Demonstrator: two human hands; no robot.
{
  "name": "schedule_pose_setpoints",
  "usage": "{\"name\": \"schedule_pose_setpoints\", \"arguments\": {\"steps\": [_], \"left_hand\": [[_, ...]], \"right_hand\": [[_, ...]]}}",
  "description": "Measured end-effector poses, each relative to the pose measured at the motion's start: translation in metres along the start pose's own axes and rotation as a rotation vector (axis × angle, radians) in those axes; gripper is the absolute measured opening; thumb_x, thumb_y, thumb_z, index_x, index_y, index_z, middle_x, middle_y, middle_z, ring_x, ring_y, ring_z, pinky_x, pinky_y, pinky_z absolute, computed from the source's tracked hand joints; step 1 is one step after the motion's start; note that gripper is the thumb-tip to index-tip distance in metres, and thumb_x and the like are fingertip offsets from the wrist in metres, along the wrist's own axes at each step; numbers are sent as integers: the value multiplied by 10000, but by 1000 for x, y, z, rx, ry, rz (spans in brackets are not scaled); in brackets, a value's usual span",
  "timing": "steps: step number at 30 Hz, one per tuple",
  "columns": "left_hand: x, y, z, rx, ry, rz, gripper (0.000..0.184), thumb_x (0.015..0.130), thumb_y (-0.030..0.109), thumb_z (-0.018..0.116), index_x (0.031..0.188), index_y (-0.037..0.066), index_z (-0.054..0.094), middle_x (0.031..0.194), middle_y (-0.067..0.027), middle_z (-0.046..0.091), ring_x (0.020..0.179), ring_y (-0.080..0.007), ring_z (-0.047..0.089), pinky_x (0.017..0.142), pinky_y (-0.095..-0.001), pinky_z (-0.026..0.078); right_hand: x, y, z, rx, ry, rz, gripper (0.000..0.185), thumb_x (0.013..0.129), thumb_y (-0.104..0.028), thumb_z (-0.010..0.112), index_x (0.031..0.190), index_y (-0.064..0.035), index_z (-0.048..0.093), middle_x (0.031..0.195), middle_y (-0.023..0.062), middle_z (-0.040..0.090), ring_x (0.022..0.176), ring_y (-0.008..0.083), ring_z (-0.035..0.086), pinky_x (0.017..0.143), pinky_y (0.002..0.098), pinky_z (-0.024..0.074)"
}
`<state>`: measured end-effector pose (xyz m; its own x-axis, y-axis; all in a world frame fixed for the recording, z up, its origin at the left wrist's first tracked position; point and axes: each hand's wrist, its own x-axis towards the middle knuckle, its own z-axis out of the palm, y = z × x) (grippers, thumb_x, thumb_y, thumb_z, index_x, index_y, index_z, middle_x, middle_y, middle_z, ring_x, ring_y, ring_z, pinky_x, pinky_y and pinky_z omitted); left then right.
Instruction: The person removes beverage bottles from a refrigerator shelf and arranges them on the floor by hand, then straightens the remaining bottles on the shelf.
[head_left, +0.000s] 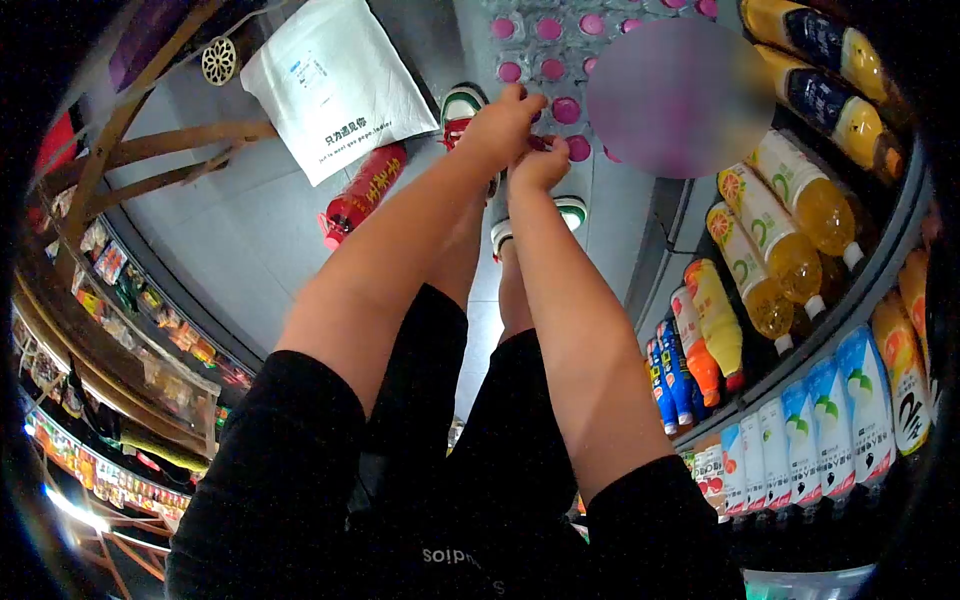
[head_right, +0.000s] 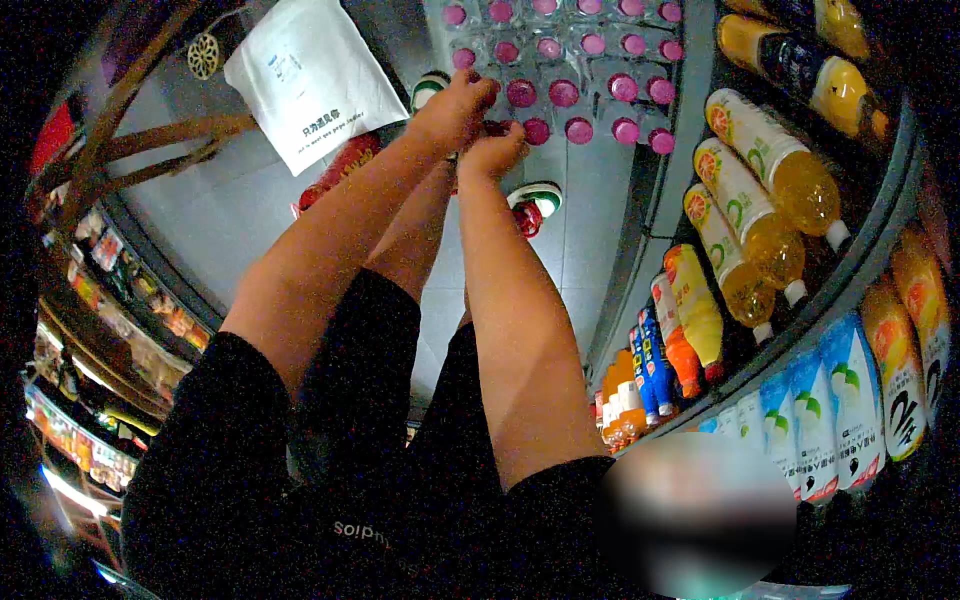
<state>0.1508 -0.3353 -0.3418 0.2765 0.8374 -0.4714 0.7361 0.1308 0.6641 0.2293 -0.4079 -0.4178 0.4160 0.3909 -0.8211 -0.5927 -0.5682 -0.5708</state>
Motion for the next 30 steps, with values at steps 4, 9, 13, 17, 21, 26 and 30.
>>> {"name": "schedule_pose_setpoints", "arguments": {"steps": [4,9,13,17,21,26,30], "left_hand": [[-5,-6,-1,-35,-28,-61,412,694,66,625,1093,103,532,1142,-202,468,951,-377,558,789,-411,474],[-37,-6,-14,40,44,-65,498,680,32,599,1163,121,513,1248,-192,435,1005,-376,550,831,-412,463],[-66,18,-32,19,-73,-215,419,687,65,582,1105,90,560,1088,-182,561,960,-343,578,817,-406,464],[-97,61,-43,-132,-299,-175,322,717,96,549,1035,85,600,938,-182,627,910,-326,599,795,-391,469],[-115,137,-70,-61,-256,-32,294,750,108,521,1032,60,587,976,-182,615,914,-328,594,797,-386,469],[-136,254,-110,-382,-79,259,261,777,69,548,1030,9,557,1003,-137,609,886,-245,614,788,-325,480],[-150,360,-147,-683,-154,279,197,812,-17,504,1002,7,552,890,-60,602,773,-108,570,701,-241,466]], "right_hand": [[-21,-16,17,-149,200,-43,239,677,-47,655,875,32,548,894,195,586,779,299,597,699,393,478],[-39,-30,1,-635,94,-118,482,758,63,534,1203,-36,378,1013,143,526,836,244,579,643,367,550],[-103,-113,-10,-468,-178,175,473,780,59,495,1223,-30,354,987,142,494,816,257,596,604,365,558],[-149,-180,-44,-468,-186,39,514,791,40,493,1256,-25,285,956,146,488,675,261,618,594,374,558],[-211,-282,-83,-364,-238,-166,467,796,39,518,1217,-59,343,929,109,475,618,206,616,488,315,532],[-331,-411,-124,-401,-319,-393,369,792,39,530,1140,-34,429,885,66,523,625,154,598,514,263,508],[-414,-488,-155,-735,-104,-937,176,777,-18,604,948,-8,565,804,40,574,602,96,547,519,222,447]]}}
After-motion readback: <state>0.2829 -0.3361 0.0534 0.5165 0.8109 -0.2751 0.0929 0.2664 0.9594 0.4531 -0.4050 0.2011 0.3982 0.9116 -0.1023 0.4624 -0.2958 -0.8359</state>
